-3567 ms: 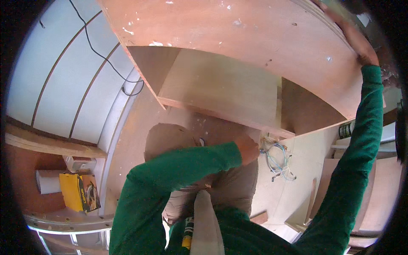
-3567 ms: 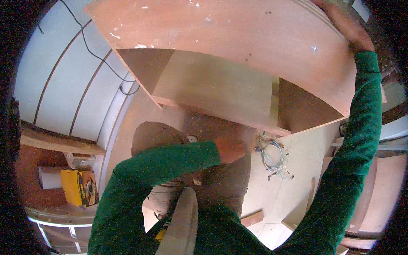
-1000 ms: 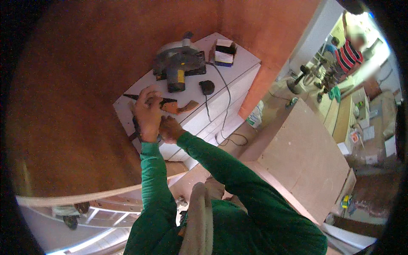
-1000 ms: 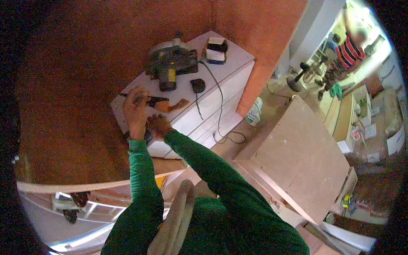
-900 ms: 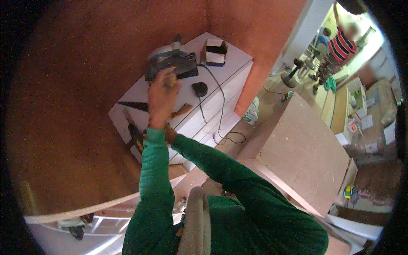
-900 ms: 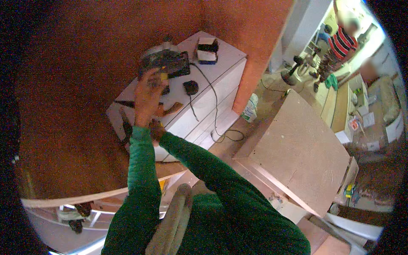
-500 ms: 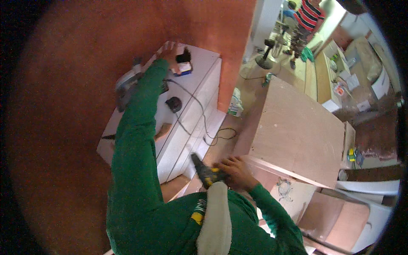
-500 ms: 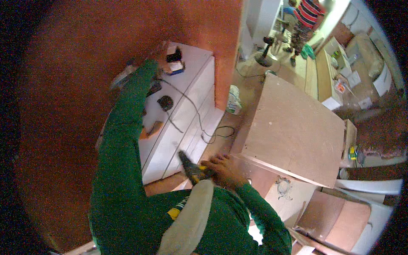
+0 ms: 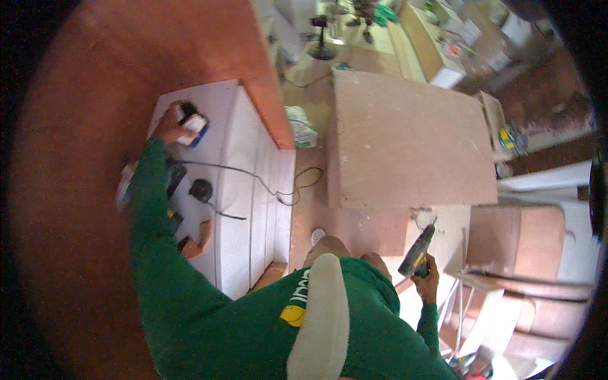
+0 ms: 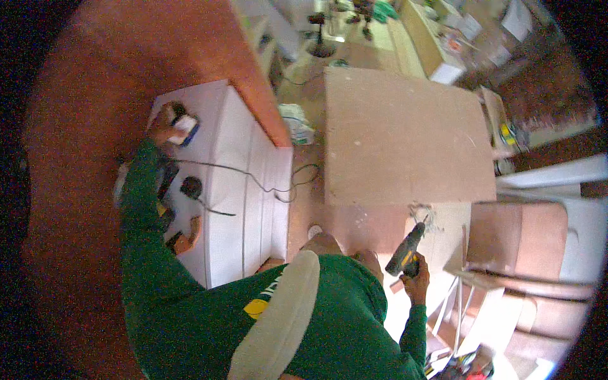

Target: The person uses a drill to secure screws into a wooden cabinet frame, then picks up and inserts a wooden panel into the cabinet structure, checking the fit by hand.

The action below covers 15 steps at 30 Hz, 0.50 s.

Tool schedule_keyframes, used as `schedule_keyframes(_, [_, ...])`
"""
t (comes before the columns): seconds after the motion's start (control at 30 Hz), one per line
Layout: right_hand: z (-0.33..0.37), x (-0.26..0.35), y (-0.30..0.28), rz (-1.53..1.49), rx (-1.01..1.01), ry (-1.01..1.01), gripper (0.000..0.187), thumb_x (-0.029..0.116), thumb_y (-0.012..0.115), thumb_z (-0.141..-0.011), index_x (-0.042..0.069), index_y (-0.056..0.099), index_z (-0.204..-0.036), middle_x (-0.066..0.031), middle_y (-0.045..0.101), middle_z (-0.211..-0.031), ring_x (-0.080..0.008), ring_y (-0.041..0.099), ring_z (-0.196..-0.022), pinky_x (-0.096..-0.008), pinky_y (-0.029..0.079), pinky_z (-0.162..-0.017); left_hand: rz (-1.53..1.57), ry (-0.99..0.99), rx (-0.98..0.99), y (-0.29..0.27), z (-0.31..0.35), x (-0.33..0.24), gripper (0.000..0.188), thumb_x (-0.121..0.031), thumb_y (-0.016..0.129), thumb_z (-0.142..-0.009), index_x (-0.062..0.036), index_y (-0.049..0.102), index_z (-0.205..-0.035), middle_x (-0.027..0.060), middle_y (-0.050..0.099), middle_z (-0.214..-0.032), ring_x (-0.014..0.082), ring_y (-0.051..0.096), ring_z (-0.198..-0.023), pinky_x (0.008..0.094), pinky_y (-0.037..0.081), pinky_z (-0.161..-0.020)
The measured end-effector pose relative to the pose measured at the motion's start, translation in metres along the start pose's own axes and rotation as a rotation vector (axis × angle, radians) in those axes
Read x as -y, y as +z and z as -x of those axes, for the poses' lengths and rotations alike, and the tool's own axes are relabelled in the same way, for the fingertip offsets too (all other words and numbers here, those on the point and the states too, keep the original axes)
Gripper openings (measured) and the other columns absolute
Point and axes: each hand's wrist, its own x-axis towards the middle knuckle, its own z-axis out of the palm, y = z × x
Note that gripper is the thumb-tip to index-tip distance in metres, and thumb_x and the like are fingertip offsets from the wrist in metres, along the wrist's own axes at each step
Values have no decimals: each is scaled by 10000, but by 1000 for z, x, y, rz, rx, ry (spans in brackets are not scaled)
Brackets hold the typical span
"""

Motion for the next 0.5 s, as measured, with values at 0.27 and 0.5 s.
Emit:
schedule_keyframes(0.27, [43,-89,-17,-223,-202,400,763,-73,687,-643,51,542,-1381,-98,661,-1055,-226,635,-945,-344,543,-839,422,-162,-73,48,19,-29,901,-176,929,-654,-7,477,-1415,182,651,-1308,348,598,-1264,438,453,-1106])
schedule_keyframes(0.5, [89,-228,-24,-545,-298,456,755,-65,642,-639,40,511,-1375,-79,638,-1032,-179,600,-867,-292,540,-744,150,-76,-142,78,30,-81,1155,-292,941,-683,5,267,-1573,272,544,-1443,405,528,-1343,441,407,-1157])
